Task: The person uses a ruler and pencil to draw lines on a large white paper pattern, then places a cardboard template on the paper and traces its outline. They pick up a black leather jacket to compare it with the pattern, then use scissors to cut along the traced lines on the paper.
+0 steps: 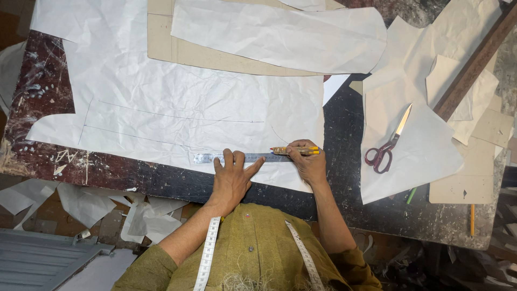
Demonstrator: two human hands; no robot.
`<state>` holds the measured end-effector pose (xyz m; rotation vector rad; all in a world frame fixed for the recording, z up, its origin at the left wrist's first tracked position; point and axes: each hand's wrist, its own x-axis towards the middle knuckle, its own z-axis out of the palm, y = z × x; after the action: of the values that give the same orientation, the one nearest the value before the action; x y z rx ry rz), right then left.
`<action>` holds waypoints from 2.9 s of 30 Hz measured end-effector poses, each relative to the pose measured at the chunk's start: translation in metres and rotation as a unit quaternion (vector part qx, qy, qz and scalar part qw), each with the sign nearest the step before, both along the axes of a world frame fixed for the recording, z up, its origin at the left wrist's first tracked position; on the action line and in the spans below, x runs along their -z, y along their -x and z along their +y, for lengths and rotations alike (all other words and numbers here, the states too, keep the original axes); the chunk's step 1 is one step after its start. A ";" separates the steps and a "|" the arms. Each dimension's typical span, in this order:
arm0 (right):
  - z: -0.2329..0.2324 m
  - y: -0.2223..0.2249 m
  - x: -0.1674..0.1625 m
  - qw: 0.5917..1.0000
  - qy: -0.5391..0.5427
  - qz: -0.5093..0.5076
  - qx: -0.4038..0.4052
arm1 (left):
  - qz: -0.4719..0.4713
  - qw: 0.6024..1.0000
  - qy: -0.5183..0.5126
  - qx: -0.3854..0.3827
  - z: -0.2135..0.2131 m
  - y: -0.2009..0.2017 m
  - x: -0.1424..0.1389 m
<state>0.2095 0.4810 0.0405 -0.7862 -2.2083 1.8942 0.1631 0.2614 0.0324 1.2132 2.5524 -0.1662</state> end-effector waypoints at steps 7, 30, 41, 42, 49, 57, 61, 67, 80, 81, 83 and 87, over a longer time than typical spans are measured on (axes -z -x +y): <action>0.031 -0.019 0.000 0.994 -0.110 -0.022 -0.008 | -0.008 1.000 -0.010 0.001 -0.001 0.002 0.001; -0.017 -0.009 0.026 0.972 0.096 0.171 0.126 | -0.017 0.967 -0.251 -0.039 -0.059 0.006 0.024; -0.038 0.018 0.019 0.995 -0.018 0.023 -0.094 | -0.019 0.964 -0.261 -0.034 -0.060 0.011 0.014; -0.039 0.022 0.018 0.995 0.002 0.022 -0.100 | -0.017 0.964 -0.262 -0.033 -0.060 0.011 0.014; -0.020 0.017 0.009 0.992 -0.083 -0.041 -0.091 | -0.024 0.965 -0.260 -0.036 -0.060 0.013 0.014; 0.048 -0.056 -0.018 0.967 0.147 0.155 0.141 | -0.025 0.959 -0.280 -0.036 -0.053 0.025 0.004; 0.049 -0.089 -0.002 0.970 0.102 0.138 0.170 | -0.029 0.945 -0.323 -0.037 -0.038 0.035 0.000; 0.037 -0.116 0.015 0.957 0.070 0.179 0.215 | -0.132 0.952 -0.262 -0.082 -0.013 0.047 0.001; -0.018 -0.097 0.005 0.997 -0.039 0.003 -0.069 | -0.565 0.470 -0.501 -0.457 0.038 0.052 -0.001; -0.025 -0.093 0.007 0.998 -0.018 -0.032 -0.042 | -0.564 0.476 -0.506 -0.447 0.046 0.047 -0.002; -0.035 -0.087 0.012 0.994 0.026 -0.103 0.011 | -0.564 0.488 -0.513 -0.425 0.059 0.040 -0.004; -0.028 -0.087 0.015 0.989 0.048 -0.117 0.075 | -0.307 0.716 -0.525 -0.345 0.066 0.045 -0.020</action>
<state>0.2968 0.4526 0.0251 -1.2127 -2.1245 1.9334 0.1183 0.3278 0.0522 0.2678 2.1633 1.7191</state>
